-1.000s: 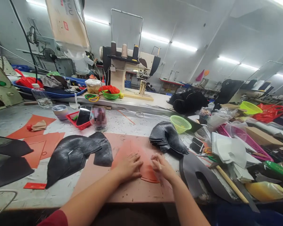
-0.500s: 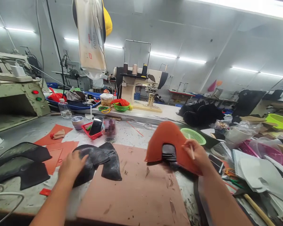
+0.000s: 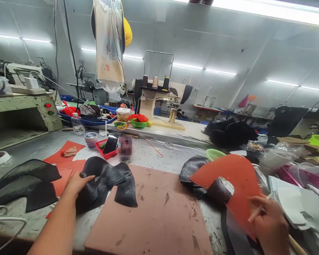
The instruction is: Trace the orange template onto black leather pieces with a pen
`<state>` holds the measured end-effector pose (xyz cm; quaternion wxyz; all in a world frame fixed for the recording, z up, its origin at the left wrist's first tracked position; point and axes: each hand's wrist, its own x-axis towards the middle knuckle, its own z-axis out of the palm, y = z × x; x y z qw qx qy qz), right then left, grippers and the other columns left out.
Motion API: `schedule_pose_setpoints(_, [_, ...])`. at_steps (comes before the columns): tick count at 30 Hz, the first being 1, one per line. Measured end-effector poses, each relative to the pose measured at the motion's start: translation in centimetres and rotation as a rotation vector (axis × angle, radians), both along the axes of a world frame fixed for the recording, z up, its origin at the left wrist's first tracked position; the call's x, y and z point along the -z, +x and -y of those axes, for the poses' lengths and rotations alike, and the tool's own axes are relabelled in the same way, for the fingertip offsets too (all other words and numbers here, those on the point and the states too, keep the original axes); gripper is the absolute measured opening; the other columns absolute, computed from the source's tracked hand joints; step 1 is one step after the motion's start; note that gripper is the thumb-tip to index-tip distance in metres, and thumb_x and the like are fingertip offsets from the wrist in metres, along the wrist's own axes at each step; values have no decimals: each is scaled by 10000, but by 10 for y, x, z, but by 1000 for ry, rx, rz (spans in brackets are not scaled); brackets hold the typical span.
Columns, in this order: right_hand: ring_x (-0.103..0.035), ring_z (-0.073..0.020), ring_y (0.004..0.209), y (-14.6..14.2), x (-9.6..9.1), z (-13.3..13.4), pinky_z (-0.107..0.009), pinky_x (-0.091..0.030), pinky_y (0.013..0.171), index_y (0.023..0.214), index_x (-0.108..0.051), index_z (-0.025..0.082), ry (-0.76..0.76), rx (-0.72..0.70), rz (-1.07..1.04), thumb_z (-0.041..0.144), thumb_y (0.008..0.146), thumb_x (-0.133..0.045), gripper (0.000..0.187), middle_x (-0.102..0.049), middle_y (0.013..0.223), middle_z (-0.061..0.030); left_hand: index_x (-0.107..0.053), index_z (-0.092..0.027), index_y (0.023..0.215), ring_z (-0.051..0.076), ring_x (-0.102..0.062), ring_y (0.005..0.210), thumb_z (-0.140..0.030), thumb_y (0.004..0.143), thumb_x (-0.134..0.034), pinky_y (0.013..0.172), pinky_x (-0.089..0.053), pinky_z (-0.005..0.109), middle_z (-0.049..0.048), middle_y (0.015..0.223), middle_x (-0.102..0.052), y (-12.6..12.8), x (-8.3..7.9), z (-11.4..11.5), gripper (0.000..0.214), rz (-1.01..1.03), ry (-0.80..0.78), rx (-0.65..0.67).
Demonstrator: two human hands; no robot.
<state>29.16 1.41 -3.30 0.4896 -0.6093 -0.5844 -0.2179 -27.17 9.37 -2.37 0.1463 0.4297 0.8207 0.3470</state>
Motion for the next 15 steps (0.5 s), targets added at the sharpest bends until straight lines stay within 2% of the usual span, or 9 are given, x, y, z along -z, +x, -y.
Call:
schedule_pose_setpoints(3, [-564, -230, 667, 3, -7, 24, -337, -429, 540, 709, -514, 230, 99, 93, 93, 362, 779, -457, 160, -570, 744, -79, -529, -181, 838, 275, -612, 910, -377, 636, -646, 713, -499, 329, 61, 859, -651, 44, -33, 13, 304, 257, 99, 203])
schedule_pose_setpoints(5, [-548, -236, 635, 4, -13, 34, -345, -414, 519, 678, -501, 242, 135, 200, 144, 356, 787, -451, 165, -569, 715, -81, -522, -198, 926, 252, -622, 868, -380, 628, -666, 705, -498, 316, 45, 888, -650, 83, -55, 23, 377, 491, 157, 491])
schedule_pose_setpoints(6, [-538, -241, 622, 4, -17, 38, -352, -409, 517, 659, -491, 248, 148, 251, 169, 353, 791, -443, 175, -564, 692, -81, -500, -214, 973, 236, -631, 817, -376, 611, -688, 676, -501, 309, 29, 870, -651, 103, -63, 27, 439, 608, 170, 594])
schedule_pose_setpoints(8, [-511, -246, 590, 1, -24, 43, -366, -404, 520, 623, -469, 257, 196, 314, 219, 344, 793, -440, 193, -542, 641, -76, -436, -241, 1100, 209, -636, 747, -360, 608, -696, 643, -500, 301, 6, 840, -653, 141, -67, 30, 569, 816, 178, 761])
schedule_pose_setpoints(10, [-486, -240, 567, -6, -31, 45, -377, -406, 534, 606, -461, 255, 253, 321, 266, 340, 784, -468, 198, -520, 615, -68, -371, -233, 1188, 197, -639, 730, -324, 617, -683, 644, -494, 289, 2, 806, -658, 174, -53, 29, 657, 927, 140, 867])
schedule_pose_setpoints(12, [-491, -232, 585, -18, -36, 45, -389, -420, 571, 614, -471, 241, 280, 291, 227, 339, 776, -504, 192, -514, 630, -66, -319, -214, 1249, 186, -641, 699, -281, 670, -619, 623, -488, 276, 14, 813, -663, 198, -26, 24, 655, 917, 62, 871])
schedule_pose_setpoints(13, [-504, -231, 613, -26, -38, 45, -397, -431, 599, 626, -478, 232, 282, 265, 161, 344, 774, -520, 190, -516, 655, -68, -303, -206, 1270, 181, -642, 682, -251, 708, -573, 607, -486, 271, 24, 825, -666, 206, -11, 21, 625, 821, 6, 857])
schedule_pose_setpoints(15, [-539, -238, 711, -43, -40, 41, -423, -449, 689, 665, -488, 219, 285, 190, -58, 363, 771, -547, 188, -521, 733, -76, -303, -194, 1288, 182, -649, 726, -168, 755, -485, 641, -494, 280, 51, 885, -671, 215, 18, 17, 564, 468, -89, 833])
